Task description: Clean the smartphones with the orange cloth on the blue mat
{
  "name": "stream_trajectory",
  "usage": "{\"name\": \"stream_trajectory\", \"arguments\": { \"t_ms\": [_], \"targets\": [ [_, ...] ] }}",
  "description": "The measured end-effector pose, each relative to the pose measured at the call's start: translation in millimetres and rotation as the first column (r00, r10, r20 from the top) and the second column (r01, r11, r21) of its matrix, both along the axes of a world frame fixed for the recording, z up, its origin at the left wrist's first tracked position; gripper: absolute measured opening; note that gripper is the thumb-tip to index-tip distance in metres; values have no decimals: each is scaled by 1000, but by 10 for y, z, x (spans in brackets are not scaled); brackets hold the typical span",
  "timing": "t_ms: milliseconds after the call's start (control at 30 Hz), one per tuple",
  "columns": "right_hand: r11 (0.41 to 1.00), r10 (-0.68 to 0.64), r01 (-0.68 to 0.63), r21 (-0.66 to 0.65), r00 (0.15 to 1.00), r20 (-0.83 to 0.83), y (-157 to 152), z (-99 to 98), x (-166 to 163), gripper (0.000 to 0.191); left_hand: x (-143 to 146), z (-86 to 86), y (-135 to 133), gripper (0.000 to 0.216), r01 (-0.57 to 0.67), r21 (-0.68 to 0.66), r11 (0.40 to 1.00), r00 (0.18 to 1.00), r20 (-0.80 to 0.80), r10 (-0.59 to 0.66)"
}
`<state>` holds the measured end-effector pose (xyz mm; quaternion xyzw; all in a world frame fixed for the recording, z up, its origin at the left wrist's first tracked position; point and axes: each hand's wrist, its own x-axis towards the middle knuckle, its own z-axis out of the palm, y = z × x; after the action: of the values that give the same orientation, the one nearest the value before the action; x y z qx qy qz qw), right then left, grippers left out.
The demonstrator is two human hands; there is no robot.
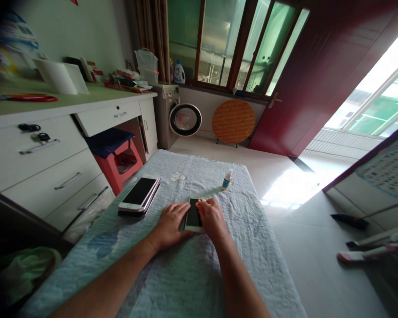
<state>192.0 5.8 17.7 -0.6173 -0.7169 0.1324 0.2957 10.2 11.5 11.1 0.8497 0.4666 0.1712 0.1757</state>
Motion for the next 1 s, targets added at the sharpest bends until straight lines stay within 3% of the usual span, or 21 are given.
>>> {"name": "stream_trajectory", "arguments": {
  "t_ms": [167, 433, 1000],
  "targets": [
    [1000, -21, 21, -20, 1000, -12, 15, 32, 2, 22, -13, -16, 9, 85, 9, 7, 1000, 1000, 12, -9],
    [993, 111, -112, -30, 994, -19, -46, 74, 34, 23, -25, -13, 12, 88, 44, 19, 999, 998, 47, -45],
    [991, -114, 115, 65, 993, -16, 123, -90, 62, 26, 30, -22, -27, 82, 42, 21, 999, 999, 24, -42]
  ]
}}
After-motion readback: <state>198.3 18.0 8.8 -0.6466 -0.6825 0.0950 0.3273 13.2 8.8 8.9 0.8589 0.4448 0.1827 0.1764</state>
